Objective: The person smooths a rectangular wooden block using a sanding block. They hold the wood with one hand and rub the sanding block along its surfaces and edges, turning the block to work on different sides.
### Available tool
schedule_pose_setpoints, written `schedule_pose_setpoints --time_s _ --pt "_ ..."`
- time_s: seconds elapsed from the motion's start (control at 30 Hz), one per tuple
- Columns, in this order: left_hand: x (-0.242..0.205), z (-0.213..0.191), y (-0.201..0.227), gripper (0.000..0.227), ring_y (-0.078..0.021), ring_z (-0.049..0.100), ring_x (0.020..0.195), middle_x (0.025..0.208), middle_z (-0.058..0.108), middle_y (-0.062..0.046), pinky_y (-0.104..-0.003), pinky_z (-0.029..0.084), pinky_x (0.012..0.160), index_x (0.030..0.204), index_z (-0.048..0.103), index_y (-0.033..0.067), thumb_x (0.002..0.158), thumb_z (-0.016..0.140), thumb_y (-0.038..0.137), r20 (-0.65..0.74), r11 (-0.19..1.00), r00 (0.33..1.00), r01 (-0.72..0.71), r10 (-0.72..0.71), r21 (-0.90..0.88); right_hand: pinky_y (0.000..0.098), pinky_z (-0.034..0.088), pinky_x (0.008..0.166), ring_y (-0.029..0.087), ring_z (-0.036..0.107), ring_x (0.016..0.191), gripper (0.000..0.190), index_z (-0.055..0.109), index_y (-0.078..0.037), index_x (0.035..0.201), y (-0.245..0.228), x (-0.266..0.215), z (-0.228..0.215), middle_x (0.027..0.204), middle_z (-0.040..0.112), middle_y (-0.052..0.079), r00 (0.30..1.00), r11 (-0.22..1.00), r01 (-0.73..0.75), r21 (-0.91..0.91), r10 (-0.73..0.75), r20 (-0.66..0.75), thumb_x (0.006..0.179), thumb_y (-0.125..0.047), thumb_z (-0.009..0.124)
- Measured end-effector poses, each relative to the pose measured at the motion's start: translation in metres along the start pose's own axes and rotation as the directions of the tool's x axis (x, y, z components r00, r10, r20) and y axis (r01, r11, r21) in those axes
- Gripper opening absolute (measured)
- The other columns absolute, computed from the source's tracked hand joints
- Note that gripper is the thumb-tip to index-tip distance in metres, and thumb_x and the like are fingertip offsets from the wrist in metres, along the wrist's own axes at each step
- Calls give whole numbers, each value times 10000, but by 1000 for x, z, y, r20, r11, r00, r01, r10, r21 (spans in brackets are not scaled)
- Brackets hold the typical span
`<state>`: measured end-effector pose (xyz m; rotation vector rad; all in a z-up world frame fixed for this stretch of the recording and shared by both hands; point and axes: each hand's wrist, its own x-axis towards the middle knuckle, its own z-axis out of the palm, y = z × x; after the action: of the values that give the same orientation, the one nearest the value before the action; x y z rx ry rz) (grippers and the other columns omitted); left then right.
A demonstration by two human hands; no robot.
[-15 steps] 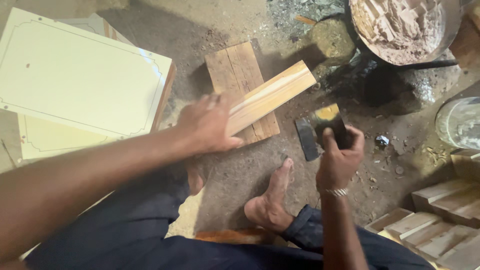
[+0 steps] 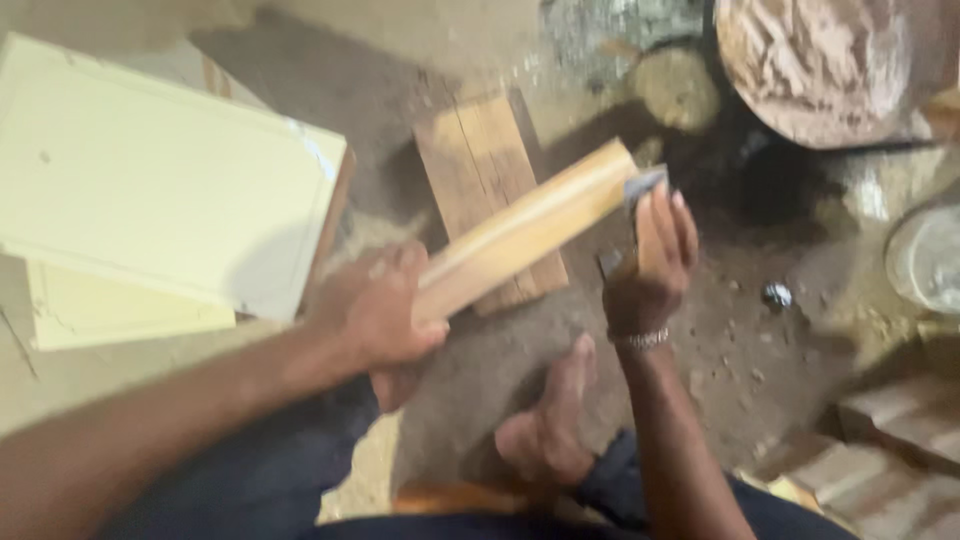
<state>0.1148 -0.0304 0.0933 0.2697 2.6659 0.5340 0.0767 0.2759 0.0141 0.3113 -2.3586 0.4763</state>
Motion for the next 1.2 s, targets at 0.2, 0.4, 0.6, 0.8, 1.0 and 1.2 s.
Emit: schedule_pose_setpoints --time_s 0.2,0.4,0.6,0.8,1.0,1.2 --pt "-4 2 1 688 -360 604 1144 1183 648 -150 -466 520 914 1189 549 71 677 828 437 -15 999 999 -45 45 -25 459 419 1171 410 570 1362 258 672 6 1301 -3 -25 -13 1394 659 201 998 997 58 -46 -56 41 1053 -6 603" --pt "-16 3 1 751 -348 564 1211 1261 604 -143 -474 500 935 1243 515 83 700 834 493 70 999 997 -17 20 -38 419 540 1030 337 650 1228 282 663 -29 1332 -9 -42 -29 1356 674 187 937 929 -344 138 349 -12 1060 2 595" --pt "-38 5 -20 924 -310 598 1173 1244 571 -150 -449 510 977 1374 447 98 657 859 512 196 997 981 27 -12 -74 296 632 629 189 745 851 284 637 1 1168 6 -22 -58 1076 704 138 489 220 -745 630 822 291 944 -108 773" --pt "-47 27 -39 893 -339 608 1136 1170 581 -174 -458 512 957 1319 459 78 650 889 483 19 979 998 -62 67 -194 323 616 743 212 759 854 210 776 -49 1152 20 36 -81 1010 778 118 824 849 -505 154 421 380 985 -175 774" --pt "-47 48 -41 811 -386 591 1161 1207 589 -221 -478 499 947 1301 463 49 710 887 409 -42 936 999 -5 -11 -351 398 577 852 280 739 944 179 760 -71 1169 11 80 -73 1066 763 124 872 994 -103 -28 104 478 1016 -161 736" --pt "-50 55 -44 764 -391 619 1135 1156 631 -218 -481 505 945 1265 482 44 709 891 372 -140 925 990 -75 24 -373 420 572 813 268 706 904 172 772 -136 1190 -3 90 -72 1030 757 99 807 983 165 -86 -85 585 1067 -160 654"
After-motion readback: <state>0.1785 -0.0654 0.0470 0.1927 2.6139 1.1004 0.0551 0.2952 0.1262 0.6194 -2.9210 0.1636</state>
